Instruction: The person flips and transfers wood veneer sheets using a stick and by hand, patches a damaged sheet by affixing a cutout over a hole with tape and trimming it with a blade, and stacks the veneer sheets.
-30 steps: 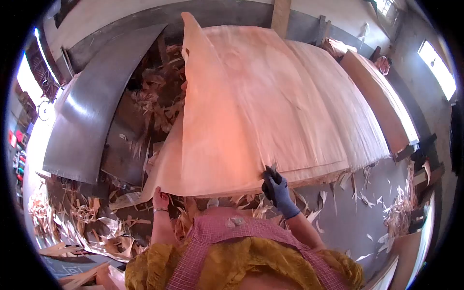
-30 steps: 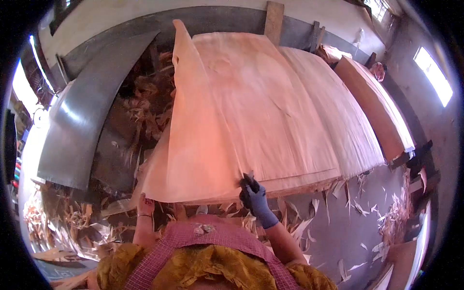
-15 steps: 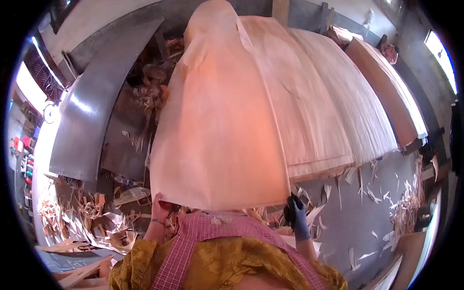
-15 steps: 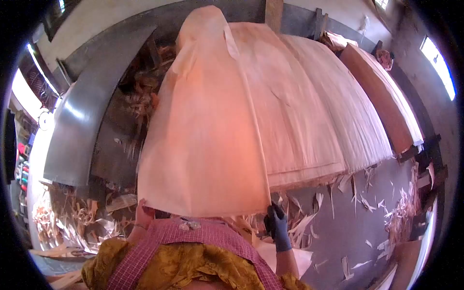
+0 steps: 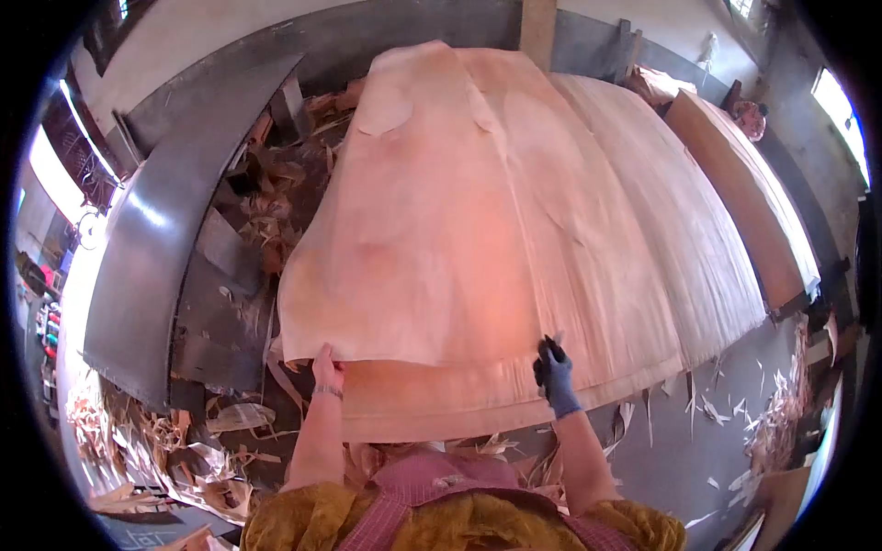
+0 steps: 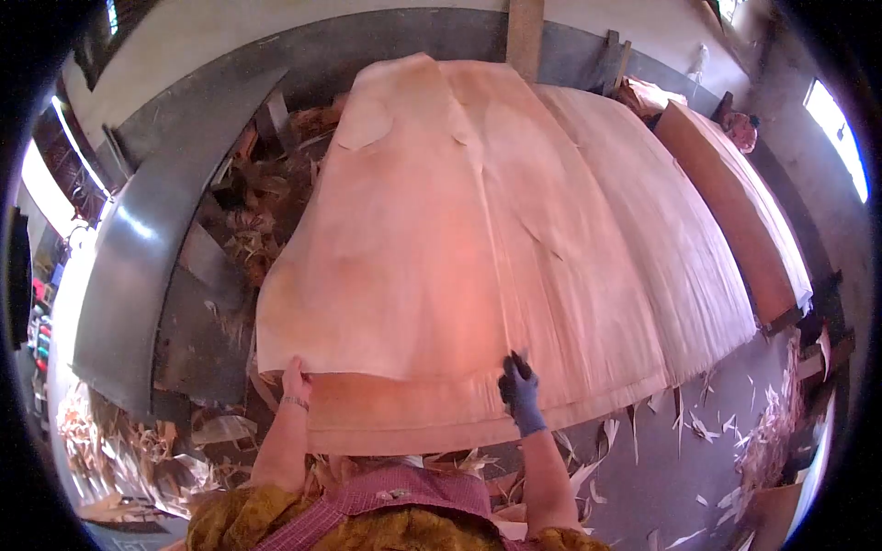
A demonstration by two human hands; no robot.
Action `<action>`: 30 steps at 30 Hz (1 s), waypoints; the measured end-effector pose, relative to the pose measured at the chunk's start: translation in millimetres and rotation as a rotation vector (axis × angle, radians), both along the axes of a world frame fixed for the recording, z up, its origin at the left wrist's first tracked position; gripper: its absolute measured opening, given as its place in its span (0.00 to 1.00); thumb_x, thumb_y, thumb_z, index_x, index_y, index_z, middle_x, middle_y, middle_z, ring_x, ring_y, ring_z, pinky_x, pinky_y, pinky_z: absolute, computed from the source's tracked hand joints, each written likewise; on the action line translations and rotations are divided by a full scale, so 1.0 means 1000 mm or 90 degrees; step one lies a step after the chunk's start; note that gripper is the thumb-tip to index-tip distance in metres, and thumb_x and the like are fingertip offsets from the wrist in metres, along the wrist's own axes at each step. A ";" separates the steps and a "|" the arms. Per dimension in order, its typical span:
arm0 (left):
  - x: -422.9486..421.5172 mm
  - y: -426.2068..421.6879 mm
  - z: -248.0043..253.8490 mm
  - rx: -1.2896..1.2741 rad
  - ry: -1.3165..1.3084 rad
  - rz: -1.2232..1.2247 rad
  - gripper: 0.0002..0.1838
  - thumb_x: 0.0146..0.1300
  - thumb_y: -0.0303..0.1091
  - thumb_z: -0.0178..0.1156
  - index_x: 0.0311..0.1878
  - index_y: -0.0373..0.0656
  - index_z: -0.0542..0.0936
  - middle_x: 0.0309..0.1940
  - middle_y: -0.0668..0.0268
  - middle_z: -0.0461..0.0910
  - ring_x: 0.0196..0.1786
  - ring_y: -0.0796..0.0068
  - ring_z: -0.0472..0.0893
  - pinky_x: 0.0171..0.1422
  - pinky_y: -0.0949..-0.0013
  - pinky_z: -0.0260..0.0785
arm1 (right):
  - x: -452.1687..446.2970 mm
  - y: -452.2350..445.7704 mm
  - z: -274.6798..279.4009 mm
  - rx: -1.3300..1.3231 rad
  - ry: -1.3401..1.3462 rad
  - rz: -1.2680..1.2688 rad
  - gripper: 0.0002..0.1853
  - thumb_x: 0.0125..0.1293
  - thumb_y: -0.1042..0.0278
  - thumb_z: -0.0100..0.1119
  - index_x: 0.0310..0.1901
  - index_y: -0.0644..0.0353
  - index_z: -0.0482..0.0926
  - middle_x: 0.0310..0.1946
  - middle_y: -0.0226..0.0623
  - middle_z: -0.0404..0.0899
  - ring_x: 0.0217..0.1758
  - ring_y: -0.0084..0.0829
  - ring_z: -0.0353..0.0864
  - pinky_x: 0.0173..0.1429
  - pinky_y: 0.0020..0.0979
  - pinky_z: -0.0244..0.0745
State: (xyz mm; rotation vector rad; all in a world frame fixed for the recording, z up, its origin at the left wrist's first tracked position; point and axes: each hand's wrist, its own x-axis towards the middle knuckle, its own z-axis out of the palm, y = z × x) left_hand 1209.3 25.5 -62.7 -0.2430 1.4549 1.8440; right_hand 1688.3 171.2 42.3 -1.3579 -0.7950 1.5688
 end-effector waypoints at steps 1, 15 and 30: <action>0.009 -0.009 0.009 0.011 -0.020 0.007 0.10 0.67 0.43 0.60 0.32 0.51 0.75 0.19 0.74 0.72 0.18 0.78 0.70 0.19 0.73 0.60 | 0.019 -0.005 -0.002 -0.016 0.000 -0.008 0.19 0.68 0.61 0.62 0.57 0.56 0.77 0.15 0.22 0.66 0.11 0.17 0.60 0.15 0.24 0.56; 0.167 -0.024 -0.051 -0.107 -0.037 -0.083 0.14 0.69 0.47 0.56 0.45 0.46 0.79 0.36 0.67 0.81 0.35 0.71 0.80 0.31 0.67 0.71 | 0.217 0.003 -0.073 0.001 -0.171 -0.081 0.05 0.66 0.61 0.65 0.39 0.51 0.81 0.14 0.19 0.65 0.11 0.15 0.61 0.16 0.22 0.53; 0.261 -0.024 -0.134 -0.082 -0.046 -0.045 0.18 0.72 0.40 0.50 0.58 0.40 0.73 0.53 0.62 0.78 0.55 0.63 0.79 0.58 0.57 0.75 | 0.332 0.003 -0.124 -0.006 -0.175 -0.143 0.17 0.66 0.68 0.64 0.56 0.61 0.79 0.22 0.23 0.74 0.16 0.15 0.65 0.19 0.22 0.60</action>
